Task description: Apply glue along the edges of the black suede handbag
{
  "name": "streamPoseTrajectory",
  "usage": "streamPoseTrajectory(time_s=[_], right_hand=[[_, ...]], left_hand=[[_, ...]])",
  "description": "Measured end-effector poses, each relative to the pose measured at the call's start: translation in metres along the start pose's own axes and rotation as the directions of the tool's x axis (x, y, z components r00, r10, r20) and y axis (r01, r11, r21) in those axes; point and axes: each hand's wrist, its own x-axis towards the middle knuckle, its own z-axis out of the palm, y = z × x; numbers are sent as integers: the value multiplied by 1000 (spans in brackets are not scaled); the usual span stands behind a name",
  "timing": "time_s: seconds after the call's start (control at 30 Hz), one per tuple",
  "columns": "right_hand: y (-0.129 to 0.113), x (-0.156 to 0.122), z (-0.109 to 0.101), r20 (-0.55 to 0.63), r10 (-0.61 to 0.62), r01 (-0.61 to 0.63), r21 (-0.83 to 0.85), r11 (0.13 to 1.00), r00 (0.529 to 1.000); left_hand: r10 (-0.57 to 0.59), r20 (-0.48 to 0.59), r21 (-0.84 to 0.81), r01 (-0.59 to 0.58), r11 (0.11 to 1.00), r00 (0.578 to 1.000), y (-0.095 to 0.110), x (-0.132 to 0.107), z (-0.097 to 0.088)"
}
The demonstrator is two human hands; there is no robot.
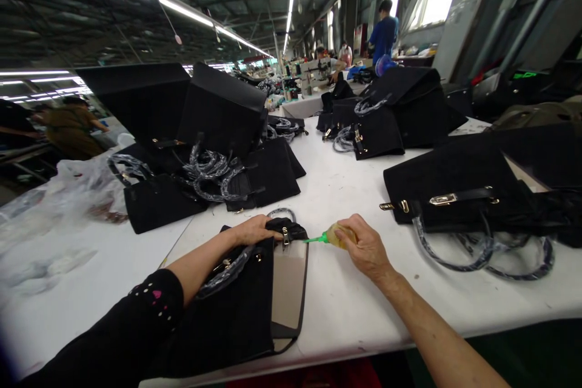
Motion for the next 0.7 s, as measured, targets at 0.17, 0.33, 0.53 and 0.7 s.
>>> streamPoseTrajectory(time_s=[0.17, 0.33, 0.53, 0.7], right_hand=[[-9, -1, -3, 84, -59, 62, -35, 997, 995], [-15, 4, -3, 32, -120, 123, -123, 985, 992], [-20, 10, -7, 40, -229, 232, -229, 945, 973], [-23, 8, -5, 23, -328, 319, -299, 899, 944]], left_hand=[[-12, -3, -3, 12, 1000, 1000, 0, 0, 0], [-34, -23, 14, 34, 999, 999, 5, -3, 0], [-59, -22, 27, 60, 998, 998, 9, -4, 0], [-51, -11, 32, 51, 998, 999, 8, -4, -1]])
